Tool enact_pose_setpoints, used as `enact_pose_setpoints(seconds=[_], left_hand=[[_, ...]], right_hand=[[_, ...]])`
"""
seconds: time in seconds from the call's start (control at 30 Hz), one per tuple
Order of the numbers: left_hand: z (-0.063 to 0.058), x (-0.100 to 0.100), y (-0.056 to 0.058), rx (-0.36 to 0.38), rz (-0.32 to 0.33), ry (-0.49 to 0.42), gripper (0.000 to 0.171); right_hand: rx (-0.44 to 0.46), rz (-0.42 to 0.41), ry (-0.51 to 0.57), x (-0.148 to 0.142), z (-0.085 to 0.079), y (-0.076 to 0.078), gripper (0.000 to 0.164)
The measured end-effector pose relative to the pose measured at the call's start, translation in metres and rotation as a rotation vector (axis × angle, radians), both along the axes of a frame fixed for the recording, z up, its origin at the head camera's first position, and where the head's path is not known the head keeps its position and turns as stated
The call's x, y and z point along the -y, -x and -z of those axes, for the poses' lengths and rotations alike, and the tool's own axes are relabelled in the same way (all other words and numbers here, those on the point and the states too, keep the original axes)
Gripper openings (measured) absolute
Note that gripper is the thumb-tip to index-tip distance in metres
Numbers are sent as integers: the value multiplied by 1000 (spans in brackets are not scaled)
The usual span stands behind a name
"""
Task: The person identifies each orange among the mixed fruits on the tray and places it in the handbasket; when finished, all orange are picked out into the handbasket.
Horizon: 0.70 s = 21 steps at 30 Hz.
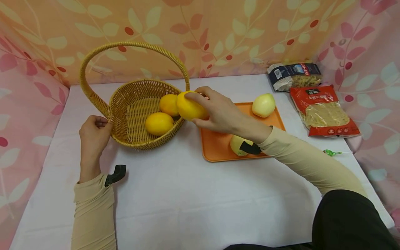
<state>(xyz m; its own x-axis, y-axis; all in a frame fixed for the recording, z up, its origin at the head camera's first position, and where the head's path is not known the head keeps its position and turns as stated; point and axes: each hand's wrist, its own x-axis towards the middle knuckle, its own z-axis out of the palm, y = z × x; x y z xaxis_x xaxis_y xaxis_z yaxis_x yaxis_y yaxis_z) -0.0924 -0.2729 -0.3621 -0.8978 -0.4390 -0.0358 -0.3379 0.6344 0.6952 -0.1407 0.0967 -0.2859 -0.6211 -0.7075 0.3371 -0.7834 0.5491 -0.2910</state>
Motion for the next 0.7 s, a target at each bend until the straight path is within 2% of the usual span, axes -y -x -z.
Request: enact_pose_setpoints(seconds=[0.27, 0.5, 0.7], left_hand=[[-1, -1, 1, -12, 2, -1, 32], [0, -1, 1, -9, 2, -2, 34], [1, 0, 0, 6, -3, -7, 35]], right_hand=[[28, -70, 2, 33, 5, 1, 56], [49, -77, -35, 65, 6, 1, 58], [23, -117, -22, 95, 10, -1, 60]])
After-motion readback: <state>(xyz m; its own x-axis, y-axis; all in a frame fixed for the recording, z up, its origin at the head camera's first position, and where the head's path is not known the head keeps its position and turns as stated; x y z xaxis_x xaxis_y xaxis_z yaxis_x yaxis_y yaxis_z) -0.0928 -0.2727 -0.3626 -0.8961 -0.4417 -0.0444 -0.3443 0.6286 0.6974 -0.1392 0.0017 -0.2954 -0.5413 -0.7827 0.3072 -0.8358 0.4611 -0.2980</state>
